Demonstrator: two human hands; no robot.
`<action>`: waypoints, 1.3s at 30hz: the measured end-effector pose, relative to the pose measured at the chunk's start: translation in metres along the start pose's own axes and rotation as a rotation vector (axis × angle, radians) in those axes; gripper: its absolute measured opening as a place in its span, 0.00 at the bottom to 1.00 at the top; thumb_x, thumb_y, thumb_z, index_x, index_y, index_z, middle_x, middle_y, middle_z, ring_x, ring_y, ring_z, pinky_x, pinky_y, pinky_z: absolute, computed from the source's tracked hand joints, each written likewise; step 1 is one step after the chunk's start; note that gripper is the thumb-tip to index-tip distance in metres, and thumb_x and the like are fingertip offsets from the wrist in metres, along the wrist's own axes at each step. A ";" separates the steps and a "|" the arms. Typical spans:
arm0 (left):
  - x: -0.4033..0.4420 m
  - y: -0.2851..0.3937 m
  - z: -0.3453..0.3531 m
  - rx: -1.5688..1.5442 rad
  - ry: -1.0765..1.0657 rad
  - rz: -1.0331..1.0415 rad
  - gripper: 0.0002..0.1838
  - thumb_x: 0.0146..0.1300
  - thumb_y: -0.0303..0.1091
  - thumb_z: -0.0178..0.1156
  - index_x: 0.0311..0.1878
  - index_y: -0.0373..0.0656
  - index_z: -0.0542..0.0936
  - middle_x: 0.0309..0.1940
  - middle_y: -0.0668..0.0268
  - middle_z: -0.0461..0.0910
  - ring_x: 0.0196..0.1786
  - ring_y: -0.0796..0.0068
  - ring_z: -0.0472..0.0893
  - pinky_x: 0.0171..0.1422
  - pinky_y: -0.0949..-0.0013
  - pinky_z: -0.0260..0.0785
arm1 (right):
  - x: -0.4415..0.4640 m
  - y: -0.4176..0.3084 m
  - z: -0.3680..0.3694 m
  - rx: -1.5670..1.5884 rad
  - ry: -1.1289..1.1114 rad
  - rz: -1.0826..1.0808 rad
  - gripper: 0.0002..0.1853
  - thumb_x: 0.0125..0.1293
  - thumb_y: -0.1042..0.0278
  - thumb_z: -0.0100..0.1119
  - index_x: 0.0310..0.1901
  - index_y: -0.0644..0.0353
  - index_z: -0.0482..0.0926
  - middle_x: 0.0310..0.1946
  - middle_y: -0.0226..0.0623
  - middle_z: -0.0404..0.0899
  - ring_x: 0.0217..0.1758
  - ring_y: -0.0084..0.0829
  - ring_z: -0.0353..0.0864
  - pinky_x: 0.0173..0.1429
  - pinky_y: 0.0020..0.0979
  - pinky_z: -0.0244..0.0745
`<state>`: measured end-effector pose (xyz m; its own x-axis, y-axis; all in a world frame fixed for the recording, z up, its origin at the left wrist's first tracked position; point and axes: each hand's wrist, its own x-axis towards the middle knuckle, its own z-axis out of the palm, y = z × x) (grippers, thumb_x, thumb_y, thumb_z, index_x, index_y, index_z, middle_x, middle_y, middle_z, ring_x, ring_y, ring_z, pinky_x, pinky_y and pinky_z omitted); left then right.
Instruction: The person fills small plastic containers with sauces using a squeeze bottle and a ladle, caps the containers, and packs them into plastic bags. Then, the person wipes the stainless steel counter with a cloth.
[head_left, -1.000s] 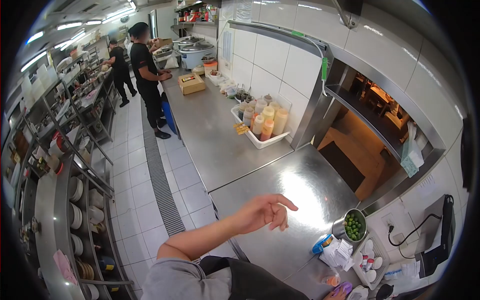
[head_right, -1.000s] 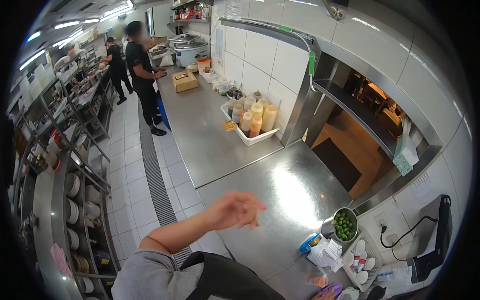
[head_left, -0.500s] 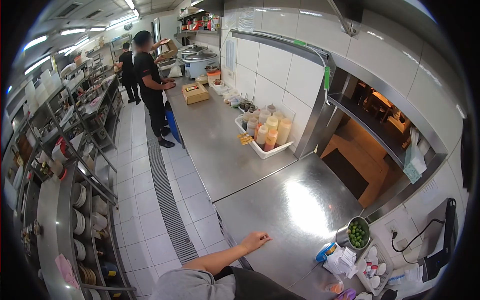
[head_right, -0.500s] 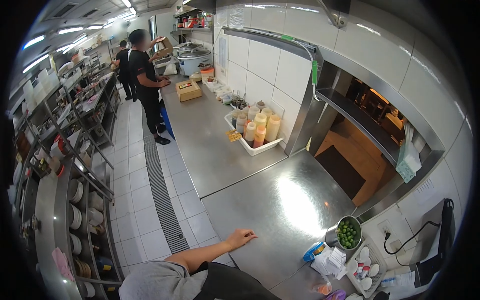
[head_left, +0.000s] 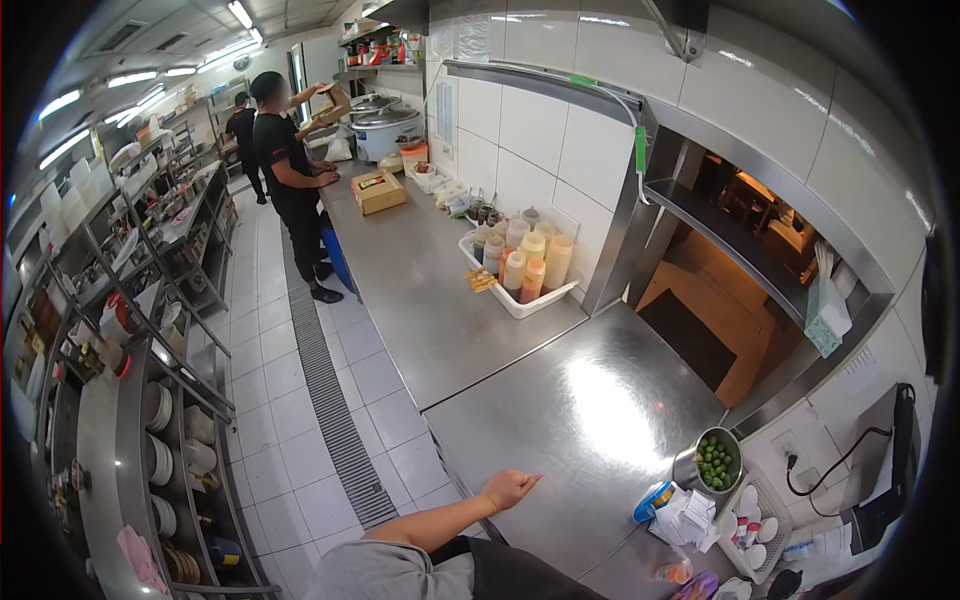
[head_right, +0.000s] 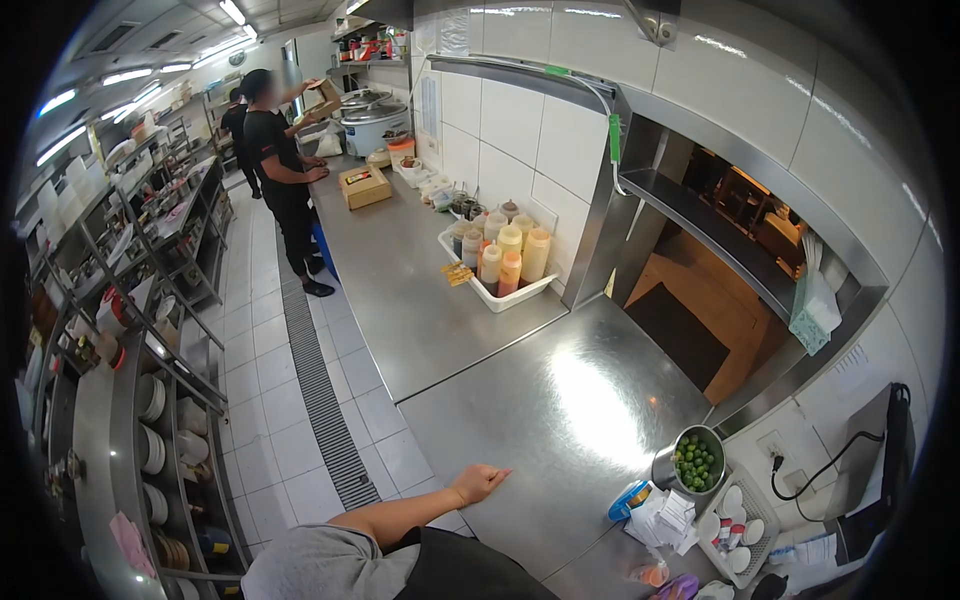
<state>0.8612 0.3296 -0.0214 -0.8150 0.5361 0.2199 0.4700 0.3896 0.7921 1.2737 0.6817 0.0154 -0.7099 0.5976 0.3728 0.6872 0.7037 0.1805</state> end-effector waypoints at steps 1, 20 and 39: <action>-0.001 0.002 -0.001 0.000 -0.005 0.000 0.28 0.78 0.50 0.52 0.25 0.37 0.75 0.24 0.49 0.77 0.30 0.42 0.76 0.33 0.50 0.68 | 0.003 -0.003 -0.008 -0.039 -0.089 0.015 0.27 0.72 0.64 0.46 0.69 0.68 0.70 0.71 0.55 0.65 0.76 0.59 0.60 0.83 0.53 0.51; 0.004 0.013 -0.009 -0.138 -0.065 -0.157 0.18 0.70 0.35 0.61 0.59 0.44 0.69 0.40 0.60 0.81 0.38 0.56 0.83 0.44 0.56 0.75 | 0.010 -0.011 -0.021 -0.026 0.076 -0.088 0.25 0.73 0.69 0.39 0.66 0.74 0.70 0.66 0.60 0.69 0.70 0.63 0.64 0.80 0.54 0.56; 0.003 0.015 -0.009 -0.070 -0.024 -0.051 0.10 0.69 0.32 0.60 0.52 0.45 0.76 0.40 0.60 0.81 0.42 0.59 0.84 0.47 0.58 0.77 | 0.005 -0.004 -0.014 -0.002 -0.146 0.028 0.29 0.70 0.63 0.46 0.69 0.70 0.71 0.71 0.58 0.66 0.76 0.61 0.60 0.84 0.51 0.46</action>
<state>0.8622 0.3303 -0.0040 -0.8288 0.5346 0.1652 0.4025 0.3645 0.8398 1.2693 0.6765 0.0290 -0.7049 0.6671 0.2410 0.7076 0.6848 0.1740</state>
